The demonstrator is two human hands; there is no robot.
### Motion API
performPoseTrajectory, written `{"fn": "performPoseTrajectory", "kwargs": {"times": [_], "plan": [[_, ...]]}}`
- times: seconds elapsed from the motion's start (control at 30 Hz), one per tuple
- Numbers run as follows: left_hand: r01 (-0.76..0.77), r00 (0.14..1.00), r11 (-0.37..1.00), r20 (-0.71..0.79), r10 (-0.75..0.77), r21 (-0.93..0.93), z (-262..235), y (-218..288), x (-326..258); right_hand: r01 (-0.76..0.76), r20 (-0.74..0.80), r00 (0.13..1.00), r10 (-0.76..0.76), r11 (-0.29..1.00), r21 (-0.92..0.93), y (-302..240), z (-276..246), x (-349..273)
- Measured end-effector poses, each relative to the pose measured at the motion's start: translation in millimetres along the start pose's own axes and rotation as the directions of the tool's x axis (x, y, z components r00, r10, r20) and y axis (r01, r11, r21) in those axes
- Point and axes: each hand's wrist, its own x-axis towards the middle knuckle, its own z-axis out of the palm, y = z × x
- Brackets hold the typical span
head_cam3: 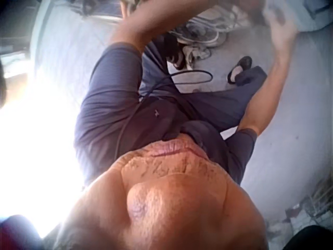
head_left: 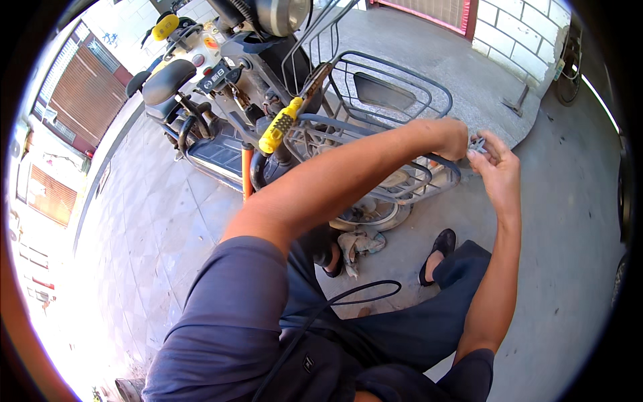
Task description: The person is repairing a scooter by using a screwdriver to adjust parts on the front basket and a wrench to tighten bolts. The person is sitting on the floor while performing the task.
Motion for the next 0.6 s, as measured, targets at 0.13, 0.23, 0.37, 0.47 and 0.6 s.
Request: {"fn": "performPoseTrajectory", "kwargs": {"times": [0.13,0.23,0.37,0.47,0.6], "plan": [[0.026,1.0,0.996,-0.011,-0.027,-0.089,2,4,2,0.041,0.015,0.999,-0.04,0.996,-0.074,-7,-1,-11],[0.066,0.996,0.981,-0.042,-0.075,-0.18,16,-9,5,0.09,0.047,0.995,-0.086,0.994,-0.068,-15,9,-16],[0.01,1.0,0.985,-0.008,-0.012,-0.17,13,-12,7,0.097,0.04,0.995,-0.094,0.992,-0.081,-17,7,-11],[0.217,0.976,0.828,0.139,-0.169,-0.516,3,-8,2,0.098,0.032,0.995,-0.095,0.991,-0.092,-14,4,0],[0.286,0.958,0.683,0.229,-0.175,-0.672,-10,-7,-17,-0.01,0.004,1.0,0.01,0.999,0.035,0,3,22]]}}
